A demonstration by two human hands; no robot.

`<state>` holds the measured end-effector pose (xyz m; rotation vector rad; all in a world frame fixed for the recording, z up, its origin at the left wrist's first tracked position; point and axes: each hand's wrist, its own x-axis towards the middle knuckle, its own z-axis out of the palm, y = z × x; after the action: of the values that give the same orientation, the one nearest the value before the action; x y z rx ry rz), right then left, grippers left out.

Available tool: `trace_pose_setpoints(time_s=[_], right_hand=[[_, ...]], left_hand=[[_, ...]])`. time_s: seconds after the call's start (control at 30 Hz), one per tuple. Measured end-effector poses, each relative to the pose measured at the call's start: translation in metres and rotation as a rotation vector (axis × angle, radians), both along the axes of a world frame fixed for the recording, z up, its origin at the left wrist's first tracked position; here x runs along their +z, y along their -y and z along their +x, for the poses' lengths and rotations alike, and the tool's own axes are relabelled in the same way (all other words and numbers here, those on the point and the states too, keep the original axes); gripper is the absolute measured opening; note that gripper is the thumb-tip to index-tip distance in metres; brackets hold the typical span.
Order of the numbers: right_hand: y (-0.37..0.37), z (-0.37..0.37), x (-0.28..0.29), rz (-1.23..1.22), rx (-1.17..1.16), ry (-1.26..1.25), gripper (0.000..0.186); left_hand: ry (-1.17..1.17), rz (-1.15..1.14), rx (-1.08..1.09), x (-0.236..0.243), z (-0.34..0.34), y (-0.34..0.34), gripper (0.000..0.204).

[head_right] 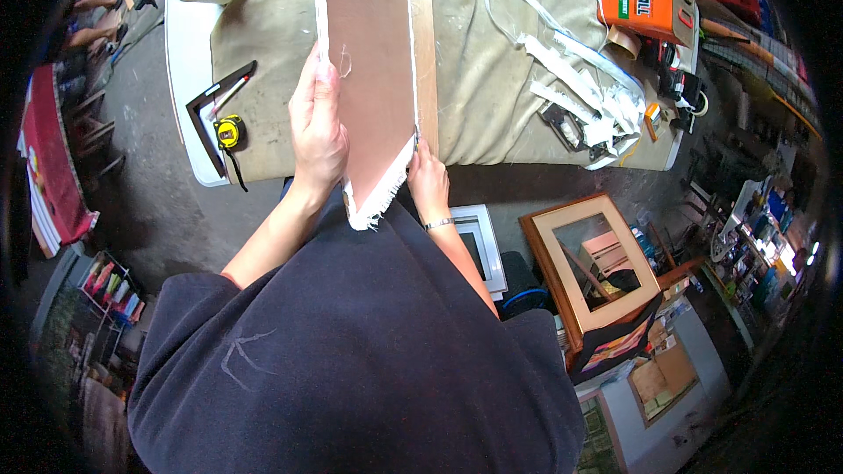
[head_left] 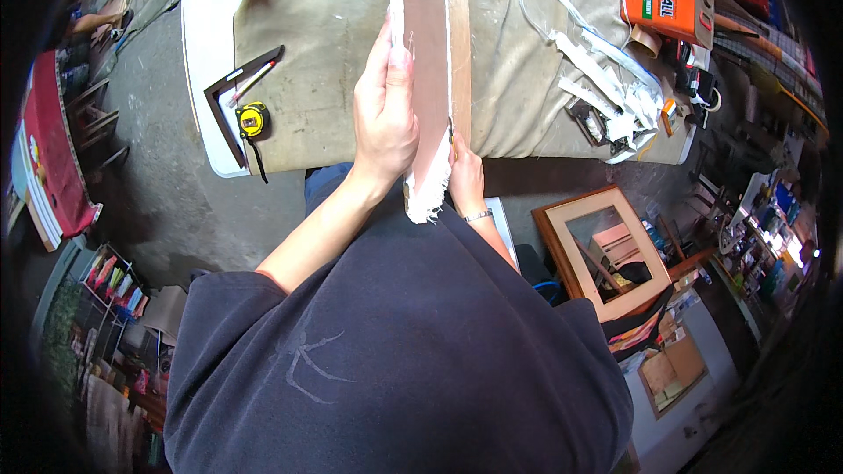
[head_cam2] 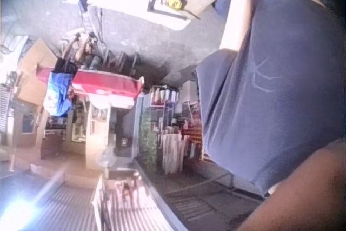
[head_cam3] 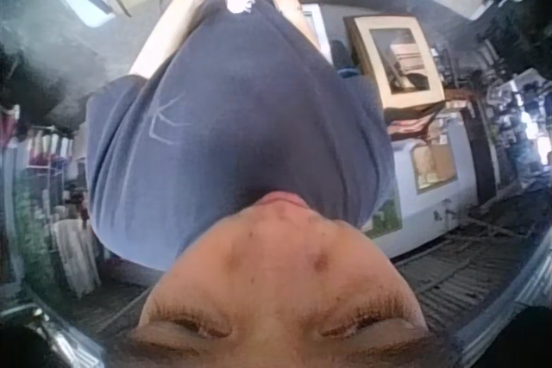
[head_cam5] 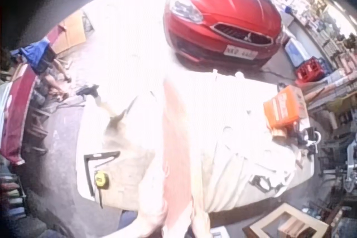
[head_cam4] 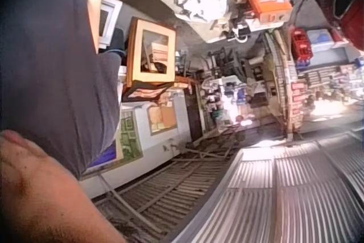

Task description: The person uses a utility knife to trim the edges of a rectangular cardboard piece on a workbench. They repeatedly rotate the cardboard and cut along each side, then place the trimmed piece aside and pick up a printed artwork to position it on the bench.

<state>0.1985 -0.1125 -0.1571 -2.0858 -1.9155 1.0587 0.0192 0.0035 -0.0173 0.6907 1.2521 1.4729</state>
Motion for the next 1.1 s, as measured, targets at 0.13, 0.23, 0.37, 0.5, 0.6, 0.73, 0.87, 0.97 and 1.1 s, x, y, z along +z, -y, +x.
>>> trace_pose_setpoints(time_s=[0.13,0.23,0.37,0.5,0.6,0.73,0.87,0.97,1.1], right_hand=[[0.026,0.008,-0.004,0.002,0.01,0.018,0.032],[0.045,0.015,-0.005,0.0,0.025,0.048,0.035],[0.043,0.023,0.008,-0.115,0.017,0.034,0.041],[0.033,0.033,0.025,0.011,-0.221,-0.122,0.048],[-0.005,0.021,0.021,-0.235,-0.409,-0.282,0.032],[0.0,0.011,-0.057,0.268,-0.241,-0.149,0.023],[-0.013,-0.003,-0.049,-0.059,-0.527,-0.31,0.021],[-0.016,-0.003,-0.053,-0.153,-0.728,-0.512,0.017],[-0.021,0.003,-0.048,-0.142,-0.848,-0.79,0.019]], left_hand=[[-0.026,0.022,-0.02,-0.005,-0.001,-0.002,0.048],[-0.037,0.009,-0.025,0.0,0.0,-0.001,0.048],[-0.025,-0.017,-0.056,0.005,-0.003,-0.002,0.048],[-0.182,-0.103,-0.131,0.008,-0.024,-0.003,0.052],[-0.211,-0.228,-0.201,0.008,-0.055,-0.012,0.057],[-0.134,-0.233,-0.17,-0.014,-0.084,-0.028,0.042],[-0.038,-0.27,-0.042,-0.029,-0.105,-0.014,0.039],[0.017,-0.298,-0.053,-0.036,-0.117,-0.008,0.042],[0.085,-0.265,-0.005,-0.03,-0.135,-0.004,0.036]])
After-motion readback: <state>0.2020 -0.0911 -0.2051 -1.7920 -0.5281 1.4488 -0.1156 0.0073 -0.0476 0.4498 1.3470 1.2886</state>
